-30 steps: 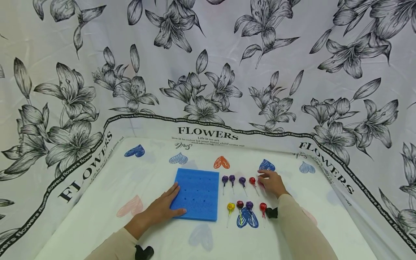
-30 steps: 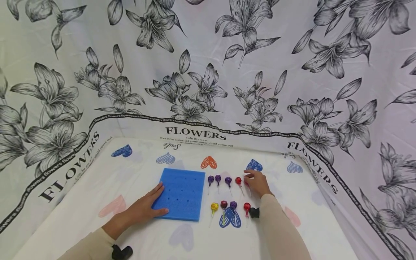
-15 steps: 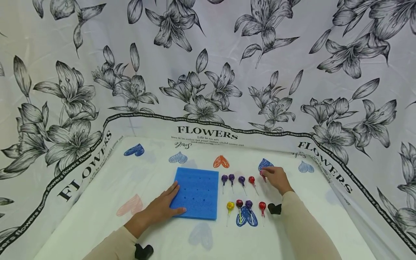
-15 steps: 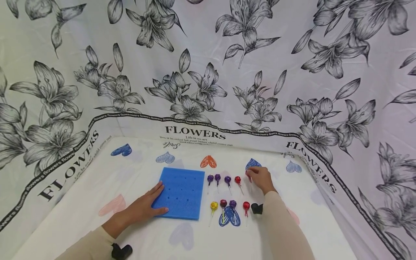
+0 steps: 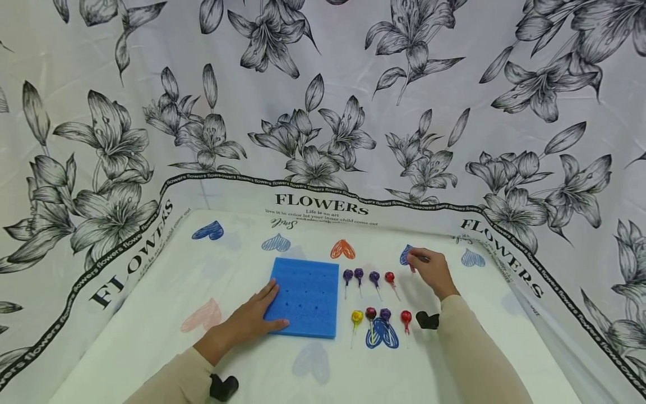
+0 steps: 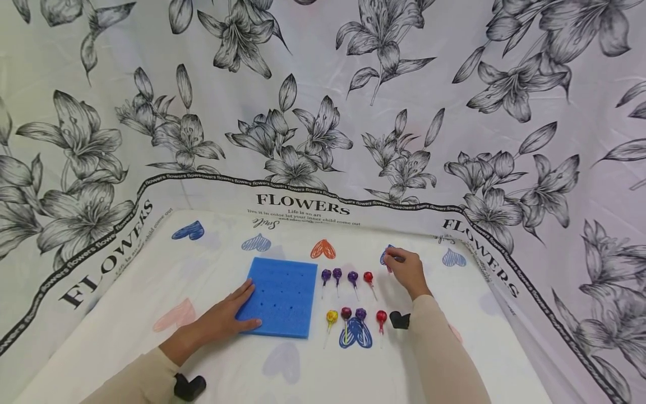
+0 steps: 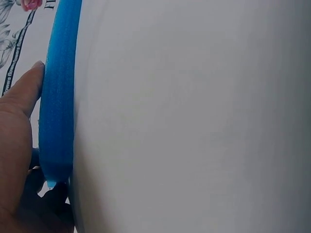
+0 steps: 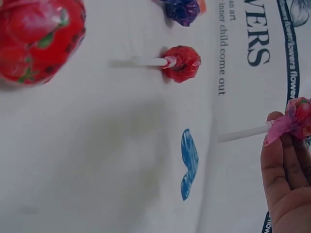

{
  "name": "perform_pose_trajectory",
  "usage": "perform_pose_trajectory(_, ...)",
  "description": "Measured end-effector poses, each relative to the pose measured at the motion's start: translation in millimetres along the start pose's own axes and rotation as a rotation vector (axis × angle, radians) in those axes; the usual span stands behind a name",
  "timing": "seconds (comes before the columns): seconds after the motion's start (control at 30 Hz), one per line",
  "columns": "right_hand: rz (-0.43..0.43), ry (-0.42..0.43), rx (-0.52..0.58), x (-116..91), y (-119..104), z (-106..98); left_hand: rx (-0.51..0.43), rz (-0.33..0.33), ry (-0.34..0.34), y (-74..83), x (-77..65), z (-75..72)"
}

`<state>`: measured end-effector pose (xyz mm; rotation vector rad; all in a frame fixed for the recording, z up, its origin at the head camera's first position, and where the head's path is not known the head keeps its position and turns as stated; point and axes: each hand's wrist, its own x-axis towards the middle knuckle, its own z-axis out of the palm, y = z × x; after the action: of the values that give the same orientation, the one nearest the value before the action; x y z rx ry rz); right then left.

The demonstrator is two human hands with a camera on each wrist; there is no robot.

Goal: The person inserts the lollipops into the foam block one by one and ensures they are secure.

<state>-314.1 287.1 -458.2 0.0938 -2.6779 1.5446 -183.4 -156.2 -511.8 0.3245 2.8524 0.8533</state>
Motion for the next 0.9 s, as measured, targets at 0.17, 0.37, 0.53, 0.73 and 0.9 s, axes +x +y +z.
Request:
perform_pose_trajectory(0.17, -0.072, 0.016, 0.058, -1.8, -11.2, -1.4, -0.020, 0.014, -0.002, -0.7, 1.5, -2.6)
perform_pose_trajectory(0.37, -0.137, 0.035, 0.113, -2.3, -30.8, -4.1, -0.033, 0.029, 0.007, 0.0, 2.8, -6.3)
perform_pose_trajectory(0.53, -0.169, 0.057, 0.136, -3.6, -49.6, -4.9, -0.034, 0.036, 0.012, -1.8, 5.0, -6.6)
perform_pose_trajectory(0.73, -0.282, 0.050, 0.139, -19.6, -83.7, -3.6, -0.028, 0.032, 0.005, -2.0, 2.4, -5.6)
perform_pose_trajectory(0.9, -0.371, 0.025, 0.151, -30.8, -110.0, -2.0, -0.050, 0.022, -0.007, 0.2, -2.0, -3.6)
